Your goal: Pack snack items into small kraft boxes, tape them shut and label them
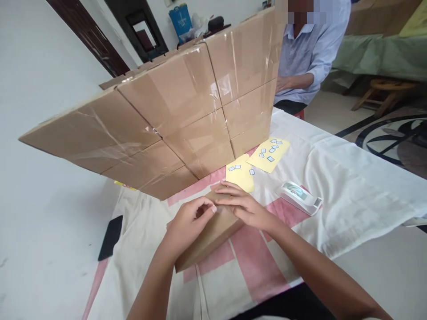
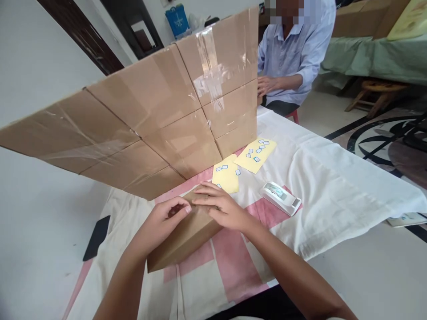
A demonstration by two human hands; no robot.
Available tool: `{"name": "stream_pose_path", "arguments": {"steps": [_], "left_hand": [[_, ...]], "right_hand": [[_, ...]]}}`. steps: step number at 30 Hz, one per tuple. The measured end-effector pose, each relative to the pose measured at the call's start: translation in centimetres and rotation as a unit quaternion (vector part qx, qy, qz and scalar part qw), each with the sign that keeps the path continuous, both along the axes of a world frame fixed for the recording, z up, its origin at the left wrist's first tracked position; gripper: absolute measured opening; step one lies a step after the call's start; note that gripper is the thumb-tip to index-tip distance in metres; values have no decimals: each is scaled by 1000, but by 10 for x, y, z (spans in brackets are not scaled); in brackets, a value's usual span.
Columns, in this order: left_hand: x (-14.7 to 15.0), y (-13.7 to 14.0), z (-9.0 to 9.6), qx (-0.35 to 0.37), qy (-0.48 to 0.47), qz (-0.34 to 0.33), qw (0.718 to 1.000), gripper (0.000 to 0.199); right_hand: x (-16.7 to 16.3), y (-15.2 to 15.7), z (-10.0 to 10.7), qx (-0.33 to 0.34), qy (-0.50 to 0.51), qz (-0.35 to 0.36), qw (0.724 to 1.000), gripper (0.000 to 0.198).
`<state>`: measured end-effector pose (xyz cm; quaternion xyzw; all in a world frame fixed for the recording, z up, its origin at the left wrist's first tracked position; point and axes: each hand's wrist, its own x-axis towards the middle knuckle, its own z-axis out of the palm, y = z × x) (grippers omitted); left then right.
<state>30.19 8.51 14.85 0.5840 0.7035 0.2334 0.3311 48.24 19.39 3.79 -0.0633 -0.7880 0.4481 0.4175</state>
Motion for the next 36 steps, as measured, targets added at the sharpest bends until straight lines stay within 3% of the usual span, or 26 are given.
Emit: {"name": "stream_pose_path", "arguments": {"steps": [7, 15, 20, 27, 36], "left_hand": [[-6, 14, -5, -28, -49, -6, 998, 28], [-15, 19, 4, -86, -58, -26, 994, 34], [-13, 24, 3, -89, -50, -26, 995, 31], [-12, 25, 2, -97, -40, -22, 994, 32], [-6, 27, 6, -95, -16, -41, 994, 32]], "right_hand": [[-9, -3, -17, 30, 86, -65, 994, 25], [-12, -5, -17, -8, 126, -95, 987, 25], [-11, -6, -19, -20, 151, -98, 983, 14], [-11, 1, -19, -5, 151, -69, 986, 22], [-11, 2, -23, 31, 126, -99, 987, 25]]}}
